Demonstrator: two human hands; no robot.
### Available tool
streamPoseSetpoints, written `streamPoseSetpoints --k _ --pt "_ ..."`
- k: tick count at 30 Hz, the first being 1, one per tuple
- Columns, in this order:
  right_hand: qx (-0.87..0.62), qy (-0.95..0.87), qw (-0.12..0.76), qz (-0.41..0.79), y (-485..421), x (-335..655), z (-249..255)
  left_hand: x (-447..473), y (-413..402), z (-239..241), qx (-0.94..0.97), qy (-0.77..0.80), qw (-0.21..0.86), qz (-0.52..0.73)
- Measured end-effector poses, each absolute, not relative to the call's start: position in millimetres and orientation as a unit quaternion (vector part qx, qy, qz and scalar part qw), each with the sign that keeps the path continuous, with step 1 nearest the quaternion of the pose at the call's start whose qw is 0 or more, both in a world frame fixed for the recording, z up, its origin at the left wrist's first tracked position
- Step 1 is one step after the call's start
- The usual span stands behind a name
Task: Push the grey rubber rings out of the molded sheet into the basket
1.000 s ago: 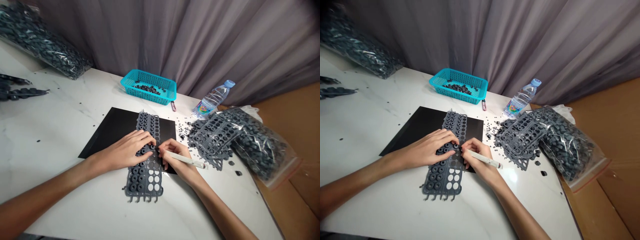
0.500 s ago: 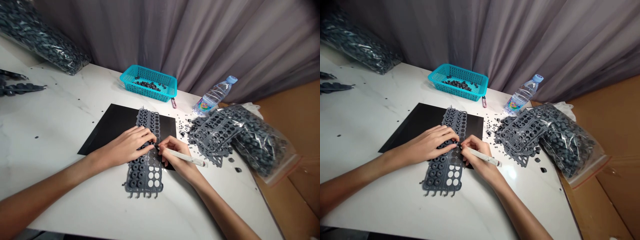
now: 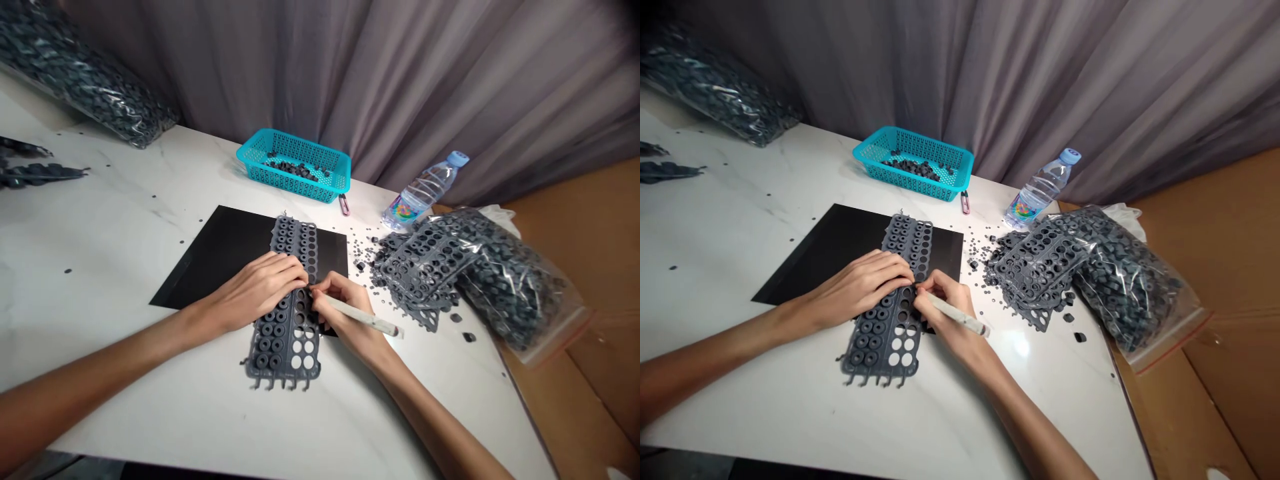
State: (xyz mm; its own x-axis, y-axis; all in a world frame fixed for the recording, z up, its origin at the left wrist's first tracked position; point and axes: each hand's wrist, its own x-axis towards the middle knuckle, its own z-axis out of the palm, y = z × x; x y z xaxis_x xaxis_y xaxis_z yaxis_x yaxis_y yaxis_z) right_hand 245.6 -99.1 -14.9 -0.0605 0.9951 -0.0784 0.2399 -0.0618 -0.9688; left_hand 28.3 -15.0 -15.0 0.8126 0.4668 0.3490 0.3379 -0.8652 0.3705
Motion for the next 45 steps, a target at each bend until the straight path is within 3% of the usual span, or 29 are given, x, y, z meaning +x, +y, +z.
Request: streamPoseSetpoints --k 6,13,18,22,45 --pt "-0.518 -0.516 0.454 0.51 -93.1 256.0 -10.1 24.8 -12.5 -10.1 0.933 0.229 0.211 0.181" --pt "-0.535 -0.564 0.397 0.488 -91.3 266.6 -4.4 25.1 -11.2 -7.3 0.923 0.239 0.234 0.189" --pt "-0.525 -0.53 0.423 0.515 -91.2 260.3 -12.6 26.6 -10.5 -6.3 0.921 0.246 0.239 0.184" --pt "-0.537 -0.544 0.447 0.465 -93.9 254.2 -12.0 26.4 -10.7 -1.9 0.922 0.24 0.245 0.181" --pt "-0.544 -0.577 0.404 0.457 -95.0 253.2 -13.8 26.1 -12.2 -0.8 0.929 0.232 0.218 0.191"
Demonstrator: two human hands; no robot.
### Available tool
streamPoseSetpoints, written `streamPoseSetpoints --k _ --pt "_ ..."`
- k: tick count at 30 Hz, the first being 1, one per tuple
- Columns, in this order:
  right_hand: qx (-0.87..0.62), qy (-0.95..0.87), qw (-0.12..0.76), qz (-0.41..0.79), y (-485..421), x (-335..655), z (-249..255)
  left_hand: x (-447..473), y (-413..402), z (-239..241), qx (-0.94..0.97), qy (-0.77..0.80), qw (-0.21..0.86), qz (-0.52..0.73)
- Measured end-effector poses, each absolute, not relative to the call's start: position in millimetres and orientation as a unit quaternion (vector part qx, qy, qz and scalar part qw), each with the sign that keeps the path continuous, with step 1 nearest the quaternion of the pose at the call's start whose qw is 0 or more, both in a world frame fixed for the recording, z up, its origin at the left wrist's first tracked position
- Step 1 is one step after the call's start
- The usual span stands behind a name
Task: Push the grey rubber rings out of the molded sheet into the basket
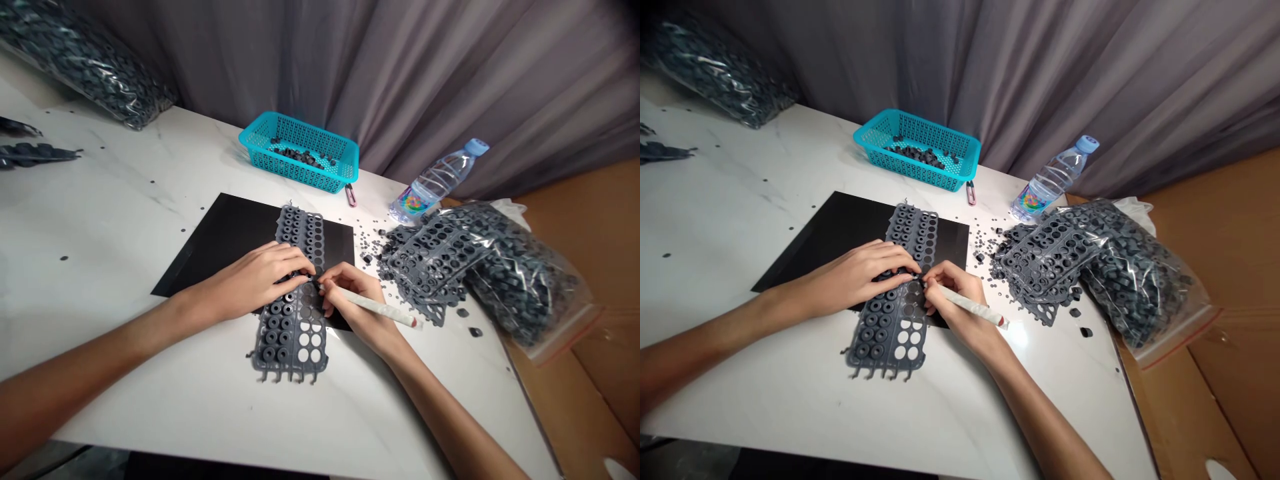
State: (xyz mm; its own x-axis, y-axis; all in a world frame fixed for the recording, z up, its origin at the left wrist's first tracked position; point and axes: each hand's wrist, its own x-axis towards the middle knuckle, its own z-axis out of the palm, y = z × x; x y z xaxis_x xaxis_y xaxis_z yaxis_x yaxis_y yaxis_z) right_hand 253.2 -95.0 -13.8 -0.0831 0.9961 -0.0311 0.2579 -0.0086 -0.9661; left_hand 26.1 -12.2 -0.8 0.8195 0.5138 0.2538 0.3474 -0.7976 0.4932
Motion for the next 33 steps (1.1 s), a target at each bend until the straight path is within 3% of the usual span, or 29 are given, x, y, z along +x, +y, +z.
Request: streamPoseSetpoints --k 6,12,15,19,24,28,33 --pt "-0.544 -0.581 0.399 0.455 -95.9 251.6 -11.2 27.5 -14.3 -1.3 0.938 0.235 0.17 0.19" --pt "-0.557 -0.614 0.381 0.41 -97.3 249.1 -9.9 34.2 -23.9 -7.5 0.953 0.238 0.029 0.188" --pt "-0.564 -0.637 0.361 0.381 -100.7 247.3 -8.4 34.7 -26.0 -12.8 0.953 0.184 0.014 0.241" --pt "-0.581 -0.615 0.38 0.373 -105.1 244.6 -8.2 33.2 -22.1 -14.7 0.918 0.183 0.129 0.328" --pt "-0.543 -0.532 0.453 0.465 -101.5 246.8 -9.9 33.4 -14.4 -10.6 0.843 0.271 0.363 0.292" --pt "-0.538 -0.512 0.491 0.456 -96.7 252.7 -9.2 30.1 -11.3 -11.2 0.847 0.267 0.389 0.247" --pt "-0.541 -0.532 0.466 0.455 -97.3 262.9 -9.7 26.8 -10.7 -12.1 0.872 0.259 0.36 0.205"
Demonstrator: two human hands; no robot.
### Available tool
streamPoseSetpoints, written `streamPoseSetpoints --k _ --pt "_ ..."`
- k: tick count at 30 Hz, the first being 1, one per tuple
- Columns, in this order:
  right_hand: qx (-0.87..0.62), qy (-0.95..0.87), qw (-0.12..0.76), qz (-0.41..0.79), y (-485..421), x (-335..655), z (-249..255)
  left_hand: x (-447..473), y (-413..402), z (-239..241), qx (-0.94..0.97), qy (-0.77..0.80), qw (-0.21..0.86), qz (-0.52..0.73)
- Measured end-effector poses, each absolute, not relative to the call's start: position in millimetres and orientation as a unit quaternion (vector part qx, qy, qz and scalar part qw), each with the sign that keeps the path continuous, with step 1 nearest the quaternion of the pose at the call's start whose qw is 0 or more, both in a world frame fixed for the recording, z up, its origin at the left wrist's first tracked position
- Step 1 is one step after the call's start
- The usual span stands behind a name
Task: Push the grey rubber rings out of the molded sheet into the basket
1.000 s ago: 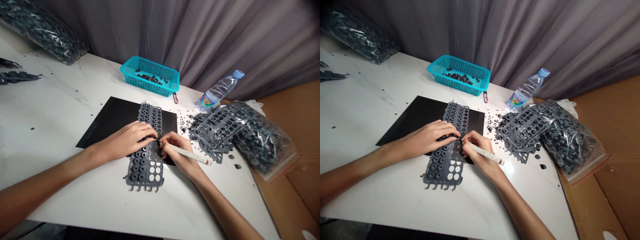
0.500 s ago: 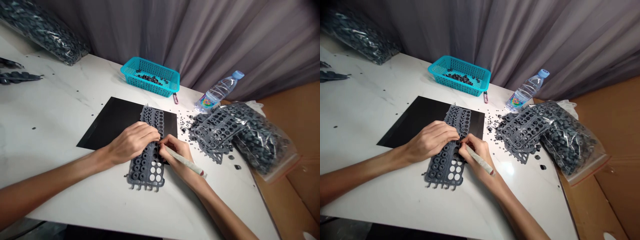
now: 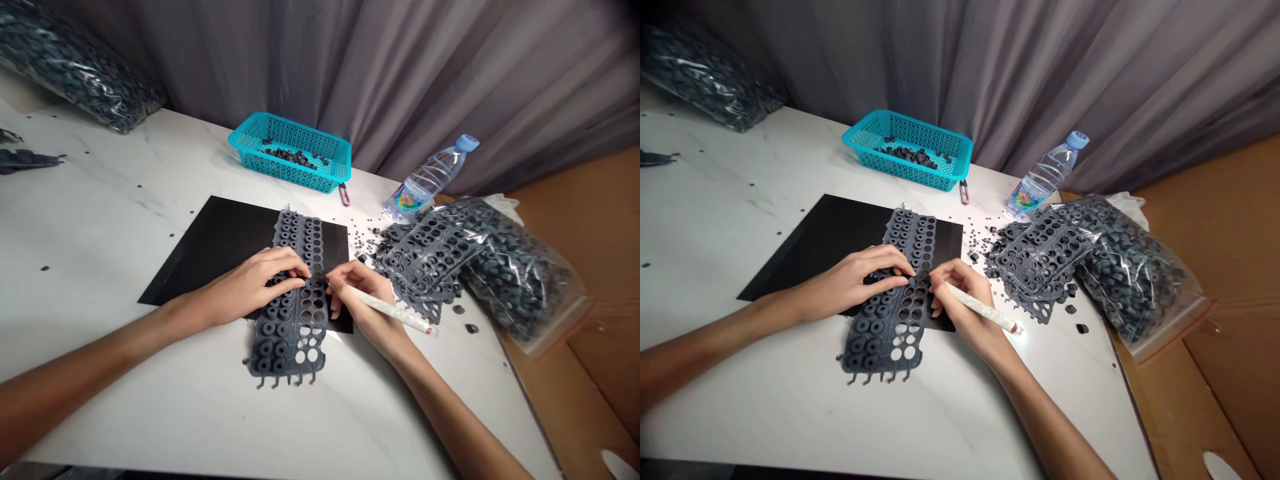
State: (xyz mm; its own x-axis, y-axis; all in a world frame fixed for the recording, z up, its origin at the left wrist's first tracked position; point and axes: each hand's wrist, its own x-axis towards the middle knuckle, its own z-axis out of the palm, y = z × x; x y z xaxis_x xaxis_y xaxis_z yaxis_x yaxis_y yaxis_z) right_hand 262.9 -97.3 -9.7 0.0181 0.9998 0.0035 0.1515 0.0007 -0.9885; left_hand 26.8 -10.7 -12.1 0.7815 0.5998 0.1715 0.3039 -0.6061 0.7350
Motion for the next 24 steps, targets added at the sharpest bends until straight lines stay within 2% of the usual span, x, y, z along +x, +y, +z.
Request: streamPoseSetpoints --k 12,19,24 --pt "-0.558 -0.566 0.378 0.476 -100.9 264.0 -1.9 26.9 -13.0 -5.4 0.884 0.264 0.338 0.186" --pt "-0.549 -0.536 0.425 0.48 -95.3 263.0 -1.9 30.7 -20.2 -3.4 0.879 0.283 0.33 0.196" --pt "-0.52 -0.539 0.418 0.514 -96.2 258.6 -2.9 30.0 -20.8 -0.6 0.889 0.285 0.317 0.17"
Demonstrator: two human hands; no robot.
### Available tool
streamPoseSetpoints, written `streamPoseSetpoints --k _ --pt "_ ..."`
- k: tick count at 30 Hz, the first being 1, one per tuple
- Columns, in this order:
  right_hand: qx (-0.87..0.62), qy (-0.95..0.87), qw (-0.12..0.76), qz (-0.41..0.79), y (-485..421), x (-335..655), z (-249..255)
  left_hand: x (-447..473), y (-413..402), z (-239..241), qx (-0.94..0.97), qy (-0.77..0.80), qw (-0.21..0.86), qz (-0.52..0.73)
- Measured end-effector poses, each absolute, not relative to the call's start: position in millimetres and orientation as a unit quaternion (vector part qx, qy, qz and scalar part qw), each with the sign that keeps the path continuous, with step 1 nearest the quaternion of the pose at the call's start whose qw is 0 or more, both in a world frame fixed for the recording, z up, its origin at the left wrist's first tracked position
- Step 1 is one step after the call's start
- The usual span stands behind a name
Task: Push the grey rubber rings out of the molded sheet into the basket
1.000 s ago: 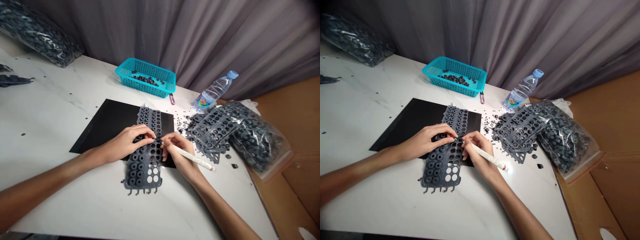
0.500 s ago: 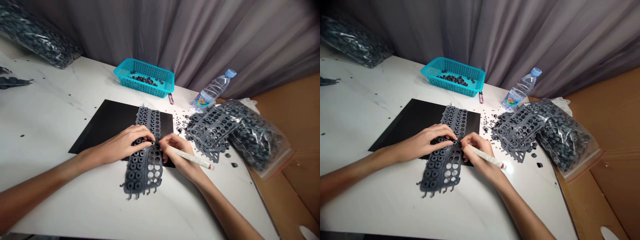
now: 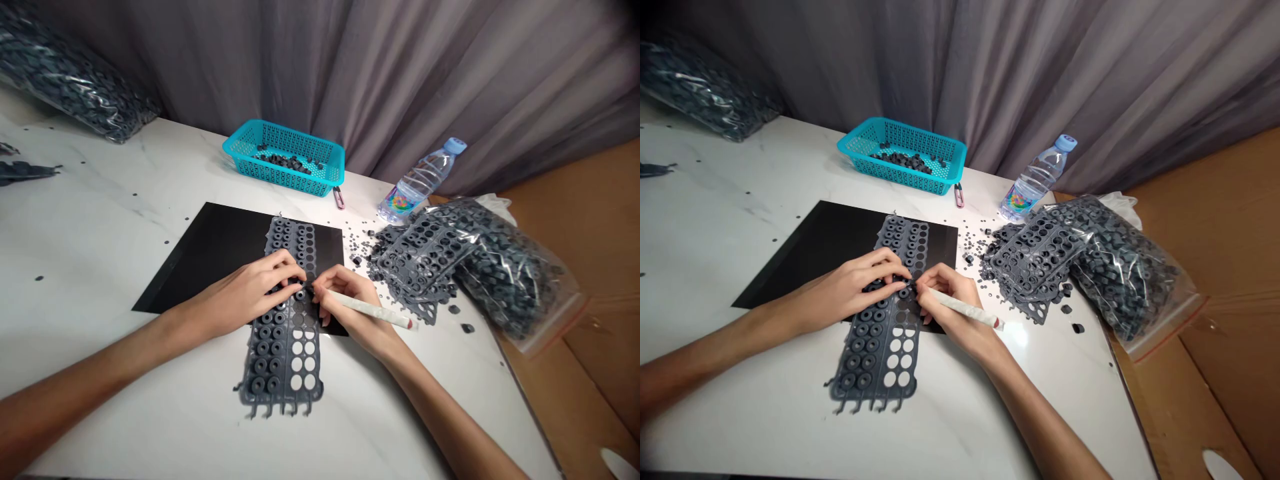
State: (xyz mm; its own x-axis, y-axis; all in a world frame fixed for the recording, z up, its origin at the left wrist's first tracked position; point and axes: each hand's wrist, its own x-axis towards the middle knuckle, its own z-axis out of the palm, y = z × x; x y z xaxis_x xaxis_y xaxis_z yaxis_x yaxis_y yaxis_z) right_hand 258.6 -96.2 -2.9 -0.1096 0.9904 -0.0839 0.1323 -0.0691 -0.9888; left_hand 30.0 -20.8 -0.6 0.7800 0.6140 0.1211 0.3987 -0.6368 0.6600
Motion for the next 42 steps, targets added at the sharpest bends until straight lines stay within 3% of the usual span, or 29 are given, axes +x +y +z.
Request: streamPoseSetpoints --k 7,15,31,37,42 --pt "-0.538 -0.548 0.412 0.49 -97.4 260.5 -9.9 24.1 -20.3 5.3 0.908 0.235 0.306 0.164" --pt "-0.541 -0.558 0.402 0.484 -97.8 260.8 -8.7 21.5 -14.7 13.4 0.886 0.225 0.382 0.135" --pt "-0.542 -0.6 0.385 0.444 -101.5 261.9 -4.3 18.8 -15.0 10.1 0.894 0.234 0.368 0.108" --pt "-0.569 -0.663 0.39 0.291 -101.4 266.9 -3.9 18.3 -19.5 9.0 0.891 0.274 0.343 0.116" --pt "-0.489 -0.767 0.369 0.193 -101.8 260.6 -4.0 18.8 -21.3 7.4 0.901 0.27 0.31 0.137"
